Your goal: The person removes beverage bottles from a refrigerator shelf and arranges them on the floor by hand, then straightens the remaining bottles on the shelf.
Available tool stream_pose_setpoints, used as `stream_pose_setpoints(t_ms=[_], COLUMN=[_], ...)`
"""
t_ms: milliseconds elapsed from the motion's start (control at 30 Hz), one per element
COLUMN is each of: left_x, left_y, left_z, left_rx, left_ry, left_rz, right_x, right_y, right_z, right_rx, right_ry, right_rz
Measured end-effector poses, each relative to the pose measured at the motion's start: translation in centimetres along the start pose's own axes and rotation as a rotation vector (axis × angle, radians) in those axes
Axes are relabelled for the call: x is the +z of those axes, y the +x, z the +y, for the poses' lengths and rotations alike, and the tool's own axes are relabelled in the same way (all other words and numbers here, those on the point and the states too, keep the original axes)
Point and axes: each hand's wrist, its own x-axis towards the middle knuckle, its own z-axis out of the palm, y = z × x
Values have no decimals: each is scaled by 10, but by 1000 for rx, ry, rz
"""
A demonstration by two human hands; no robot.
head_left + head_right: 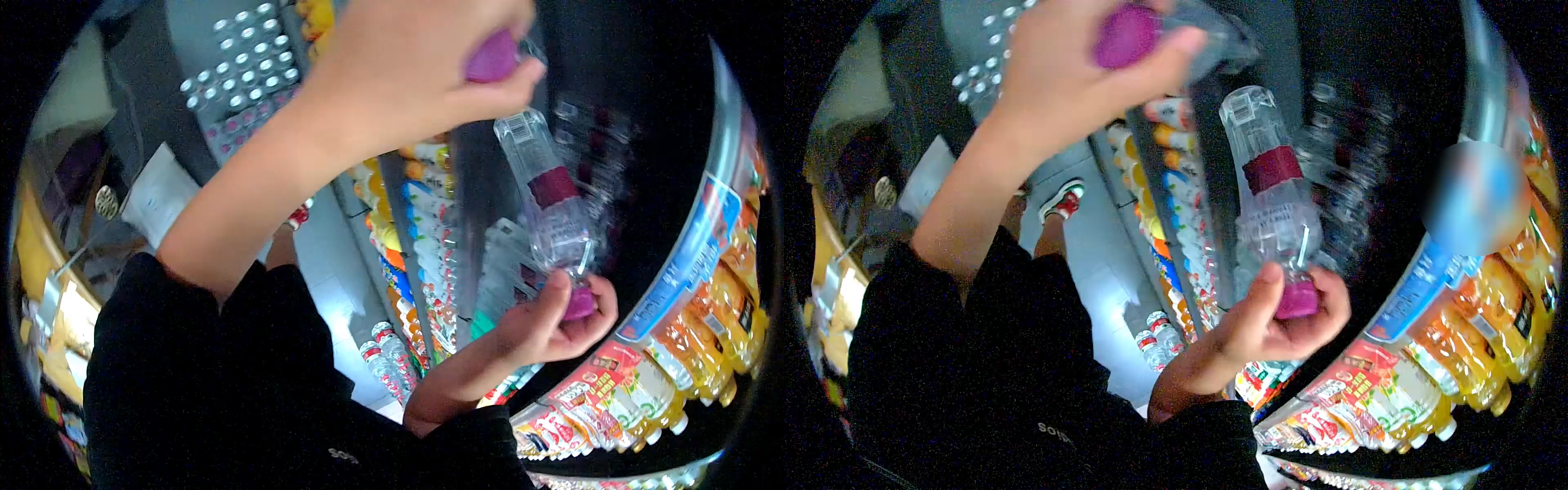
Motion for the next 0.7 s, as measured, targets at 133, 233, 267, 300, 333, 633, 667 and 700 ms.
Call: stream_pose_setpoints(t_ms=[133,233,267,300,333,633,667,700], left_x=[-74,-110,-116,-119,-119,-55,-44,-34], left_y=[-74,-128,-143,-162,-187,-386,-411,-431], left_z=[-2,-12,-12,-13,-24,-118,-136,-151], left_rx=[-339,-448,-577,-709,-790,-1358,-1408,-1460], left_ry=[140,329,402,470,453,495,435,371], left_rz=[268,235,170,107,80,-97,-73,-46], right_x=[28,69,87,101,120,253,267,280], right_y=[-8,-37,-54,-73,-97,-293,-310,-324], right_z=[-18,-10,0,7,22,131,148,164], right_rx=[101,283,285,385,308,-51,-153,-154], right_ry=[213,235,305,301,269,-162,-166,-164], right_rz=[-298,-684,-794,-929,-995,-1495,-1534,-1553])
